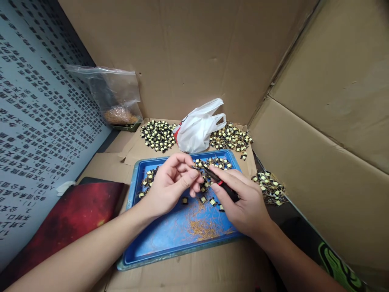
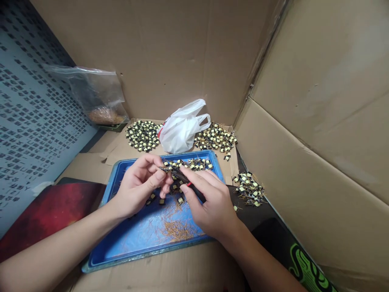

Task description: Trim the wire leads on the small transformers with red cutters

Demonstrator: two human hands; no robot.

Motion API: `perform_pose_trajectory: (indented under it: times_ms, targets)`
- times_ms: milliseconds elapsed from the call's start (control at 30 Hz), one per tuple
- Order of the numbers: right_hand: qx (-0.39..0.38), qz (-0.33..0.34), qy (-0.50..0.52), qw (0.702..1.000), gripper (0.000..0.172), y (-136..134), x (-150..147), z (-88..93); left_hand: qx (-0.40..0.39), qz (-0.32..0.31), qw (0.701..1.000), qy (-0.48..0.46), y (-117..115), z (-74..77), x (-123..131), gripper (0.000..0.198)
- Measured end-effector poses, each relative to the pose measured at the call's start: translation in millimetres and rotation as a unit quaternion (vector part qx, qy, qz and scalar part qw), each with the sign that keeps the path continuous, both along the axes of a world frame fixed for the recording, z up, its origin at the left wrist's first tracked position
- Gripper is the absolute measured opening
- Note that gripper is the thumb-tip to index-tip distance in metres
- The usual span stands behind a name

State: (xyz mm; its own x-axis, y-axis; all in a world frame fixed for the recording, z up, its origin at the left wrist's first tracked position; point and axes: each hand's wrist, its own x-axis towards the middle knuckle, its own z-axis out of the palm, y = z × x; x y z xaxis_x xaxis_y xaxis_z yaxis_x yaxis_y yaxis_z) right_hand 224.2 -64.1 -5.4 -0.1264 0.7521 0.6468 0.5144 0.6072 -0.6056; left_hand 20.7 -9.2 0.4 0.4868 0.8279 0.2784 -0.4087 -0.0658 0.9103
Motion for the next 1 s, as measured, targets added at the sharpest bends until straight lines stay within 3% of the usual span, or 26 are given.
perform_pose_trajectory:
  times_ms: [600,833,1000]
  targets:
    - [-0.077,-0.003,0.033,0.996,0.038,-9,-10,1.7,0.013,-0.028,0.999,0.028,-4,3.2,-2,0.011]
    - [-0.122,-0.116,0.091,0.982,0.037,5,12,-2.6,0.004,-0.034,0.999,0.009,-7,4.6,-4,0.01]
    - [-0.073,-0.037,0.023,0.996,0.035,0,5,2.6,-0.002,-0.031,0.999,-0.01,-3,1.3,-2,0.013]
